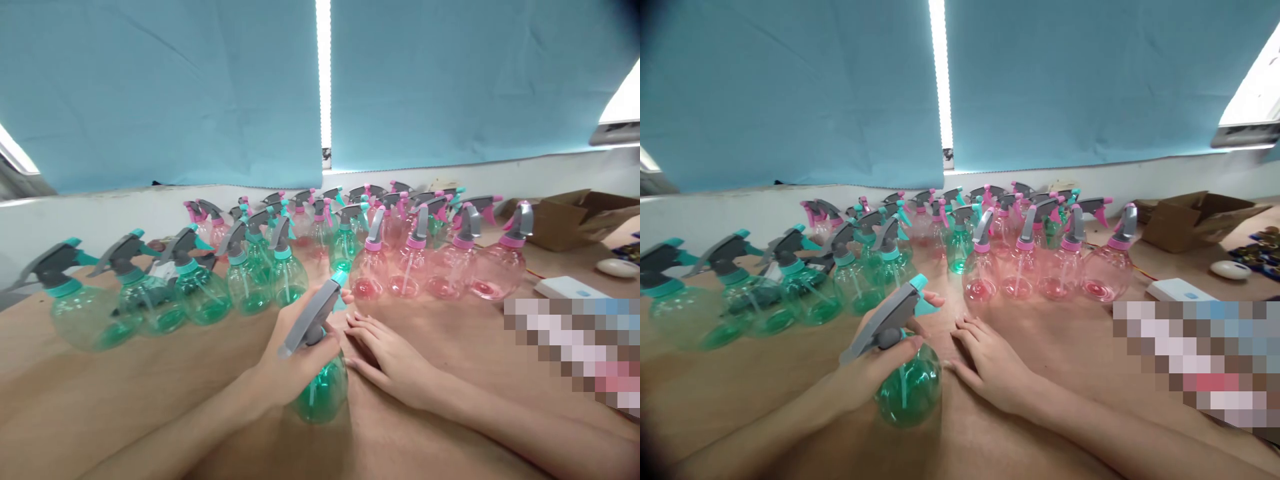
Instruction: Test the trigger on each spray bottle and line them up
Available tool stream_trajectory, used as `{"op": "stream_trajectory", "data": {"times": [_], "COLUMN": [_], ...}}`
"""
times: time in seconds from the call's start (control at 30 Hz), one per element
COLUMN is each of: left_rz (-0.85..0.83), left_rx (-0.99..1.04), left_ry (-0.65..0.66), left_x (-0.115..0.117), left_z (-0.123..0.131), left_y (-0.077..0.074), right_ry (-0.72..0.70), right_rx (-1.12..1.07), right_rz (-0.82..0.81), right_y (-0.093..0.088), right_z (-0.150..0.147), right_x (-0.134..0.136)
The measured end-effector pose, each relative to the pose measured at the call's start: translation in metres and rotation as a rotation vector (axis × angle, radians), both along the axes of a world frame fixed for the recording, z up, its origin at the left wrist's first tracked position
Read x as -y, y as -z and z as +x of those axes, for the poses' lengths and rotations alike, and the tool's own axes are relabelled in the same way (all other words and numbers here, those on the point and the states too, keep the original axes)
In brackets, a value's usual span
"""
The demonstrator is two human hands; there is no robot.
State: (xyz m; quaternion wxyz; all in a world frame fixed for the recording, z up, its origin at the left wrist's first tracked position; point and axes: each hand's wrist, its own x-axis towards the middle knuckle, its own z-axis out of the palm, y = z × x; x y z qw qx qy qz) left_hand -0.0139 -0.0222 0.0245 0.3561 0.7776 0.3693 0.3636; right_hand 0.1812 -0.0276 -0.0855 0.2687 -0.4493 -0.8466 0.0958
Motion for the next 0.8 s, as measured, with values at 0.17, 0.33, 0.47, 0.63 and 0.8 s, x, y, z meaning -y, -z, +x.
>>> {"op": "stream_trajectory", "data": {"times": [0.17, 0.33, 0.47, 0.63, 0.8], "left_rz": [-0.076, -0.096, -0.063, -0.046, -0.056], "left_rx": [0.057, 0.065, 0.040, 0.012, -0.009], "left_ry": [0.011, 0.013, 0.019, 0.025, 0.011], "left_x": [-0.0001, -0.0007, -0.0011, -0.0021, -0.0032], "left_z": [0.0000, 0.0001, -0.0001, -0.0010, -0.0016], "left_y": [0.0006, -0.0004, -0.0030, -0.0045, -0.0031], "right_ry": [-0.012, -0.012, 0.000, -0.009, -0.004], "right_rx": [-0.009, -0.007, -0.009, -0.001, 0.004], "right_rz": [0.018, 0.024, 0.014, -0.002, -0.002], "right_y": [-0.0020, -0.0033, -0.0026, -0.0041, -0.0034], "right_z": [0.0001, 0.0002, 0.0002, 0.0002, 0.0000], "right_x": [-0.0002, -0.0002, -0.0001, -0.0001, -0.0004]}}
